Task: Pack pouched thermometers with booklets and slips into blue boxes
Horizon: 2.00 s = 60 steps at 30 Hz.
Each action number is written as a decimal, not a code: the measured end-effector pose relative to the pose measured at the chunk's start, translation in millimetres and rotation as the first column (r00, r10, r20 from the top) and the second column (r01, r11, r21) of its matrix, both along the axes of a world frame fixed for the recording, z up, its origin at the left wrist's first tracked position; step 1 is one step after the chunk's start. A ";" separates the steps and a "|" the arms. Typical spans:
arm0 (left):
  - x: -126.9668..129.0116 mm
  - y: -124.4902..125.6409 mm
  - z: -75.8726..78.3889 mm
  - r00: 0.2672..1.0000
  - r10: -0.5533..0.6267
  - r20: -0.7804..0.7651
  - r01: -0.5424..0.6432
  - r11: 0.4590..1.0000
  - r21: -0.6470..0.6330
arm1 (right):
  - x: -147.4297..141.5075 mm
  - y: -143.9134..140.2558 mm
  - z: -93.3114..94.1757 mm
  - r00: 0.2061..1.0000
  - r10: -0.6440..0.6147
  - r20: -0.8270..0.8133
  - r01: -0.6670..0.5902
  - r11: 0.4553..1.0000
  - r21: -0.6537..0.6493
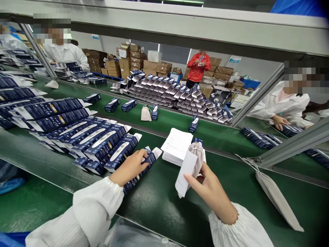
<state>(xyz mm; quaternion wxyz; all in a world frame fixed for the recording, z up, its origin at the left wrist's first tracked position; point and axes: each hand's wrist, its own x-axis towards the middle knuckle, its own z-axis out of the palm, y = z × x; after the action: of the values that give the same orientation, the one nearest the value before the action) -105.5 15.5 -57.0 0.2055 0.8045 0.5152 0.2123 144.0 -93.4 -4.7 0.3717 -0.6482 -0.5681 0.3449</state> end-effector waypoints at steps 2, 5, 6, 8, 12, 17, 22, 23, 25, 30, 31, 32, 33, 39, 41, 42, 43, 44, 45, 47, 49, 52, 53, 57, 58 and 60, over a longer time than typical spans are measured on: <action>-5.4 -2.6 13.9 0.996 0.092 -0.002 -0.092 0.995 -0.028 | 2.4 -1.5 -0.5 1.000 -0.026 -0.013 0.026 1.000 0.009; 0.0 -22.9 35.3 0.938 0.300 0.172 -0.304 0.953 -0.005 | 3.6 -2.8 3.1 0.997 -0.024 -0.068 0.024 1.000 0.009; 7.1 -33.0 39.6 0.881 0.335 0.333 -0.346 0.938 -0.028 | 3.5 -3.3 5.1 0.997 -0.009 -0.075 0.010 1.000 0.014; 28.4 -54.3 40.8 0.759 0.228 0.610 -0.218 0.972 -0.092 | 3.3 -4.6 9.1 0.998 0.015 -0.054 -0.012 0.999 0.050; 75.1 -81.1 23.8 0.647 0.079 0.759 0.104 0.976 -0.191 | 7.1 -8.7 12.2 0.996 -0.049 0.076 0.038 0.990 0.136; 91.9 -73.0 20.0 0.450 0.035 0.892 0.367 0.904 -0.221 | 17.3 -9.0 4.9 0.973 -0.136 0.186 0.108 0.983 0.150; 88.5 -59.0 26.0 0.534 0.004 0.846 0.428 0.861 -0.274 | 32.1 -3.0 1.7 0.985 -0.084 0.149 0.062 0.987 0.146; 89.1 -57.8 25.6 0.541 0.000 0.841 0.397 0.881 -0.256 | 37.8 -2.0 4.6 0.994 -0.068 0.087 0.054 0.987 0.149; 91.8 -57.0 24.1 0.561 -0.012 0.828 0.341 0.914 -0.218 | 50.5 0.3 15.3 0.993 -0.044 -0.110 0.062 0.984 0.164; 103.1 -61.9 18.7 0.711 -0.117 0.693 0.269 0.956 -0.116 | 55.4 11.9 52.8 0.948 -0.031 -0.315 0.116 0.960 0.253; 105.6 -63.9 17.4 0.738 -0.141 0.660 0.231 0.971 -0.052 | 48.9 14.3 56.8 0.966 -0.058 -0.253 0.136 0.943 0.303; 108.0 -66.0 16.1 0.759 -0.155 0.632 0.187 0.982 0.017 | 40.8 16.0 58.3 0.979 -0.105 -0.175 0.163 0.919 0.360; 110.3 -68.1 15.2 0.777 -0.160 0.609 0.144 0.987 0.076 | 31.8 16.8 57.1 0.982 -0.164 -0.089 0.186 0.892 0.412; 116.5 -72.1 24.3 0.808 -0.184 0.560 0.088 0.977 0.193 | -2.7 6.2 23.7 0.941 -0.219 0.257 0.071 0.872 0.484; 115.2 -69.0 30.9 0.802 -0.199 0.563 0.099 0.974 0.203 | -2.1 2.5 21.6 0.944 -0.170 0.283 0.010 0.871 0.492; 114.2 -67.2 33.9 0.801 -0.200 0.564 0.102 0.974 0.201 | -0.2 1.4 24.5 0.944 -0.162 0.287 -0.008 0.859 0.511; 113.0 -65.6 36.4 0.801 -0.202 0.564 0.107 0.975 0.197 | 2.4 1.0 29.6 0.947 -0.160 0.279 -0.017 0.841 0.540; 111.7 -64.3 38.4 0.801 -0.206 0.562 0.115 0.974 0.193 | 5.4 1.1 36.4 0.953 -0.152 0.262 -0.026 0.821 0.570; 110.4 -63.5 39.9 0.801 -0.214 0.559 0.130 0.974 0.188 | 8.3 1.8 44.2 0.960 -0.135 0.246 -0.040 0.802 0.596; 107.7 -63.1 41.3 0.801 -0.230 0.553 0.159 0.972 0.174 | 13.0 4.7 59.5 0.960 -0.085 0.266 -0.108 0.768 0.631; 104.6 -63.8 41.6 0.797 -0.232 0.557 0.173 0.972 0.157 | 15.0 8.8 69.5 0.924 -0.034 0.380 -0.230 0.746 0.625; 97.8 -64.9 42.1 0.797 -0.221 0.562 0.188 0.975 0.116 | 12.9 14.3 69.7 0.778 0.040 0.627 -0.451 0.731 0.513; 94.9 -65.2 42.2 0.799 -0.220 0.560 0.199 0.975 0.098 | 11.6 14.9 66.6 0.726 0.066 0.685 -0.500 0.733 0.460; 83.5 -69.1 39.3 0.783 -0.190 0.593 0.233 0.973 0.004 | 6.9 8.2 45.1 0.804 0.119 0.582 -0.451 0.761 0.467; 82.1 -71.0 37.1 0.765 -0.169 0.621 0.233 0.972 -0.021 | 5.1 5.0 37.8 0.893 0.083 0.441 -0.330 0.789 0.518; 82.6 -75.7 31.3 0.721 -0.129 0.681 0.233 0.970 -0.064 | -1.0 -1.2 20.8 0.999 -0.018 0.049 -0.009 0.870 0.493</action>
<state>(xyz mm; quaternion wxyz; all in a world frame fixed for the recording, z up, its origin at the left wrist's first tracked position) -22.9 -60.2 -25.7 0.4548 0.7030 0.3392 0.4289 143.1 -94.6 16.1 0.5108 -0.5419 -0.6452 0.1707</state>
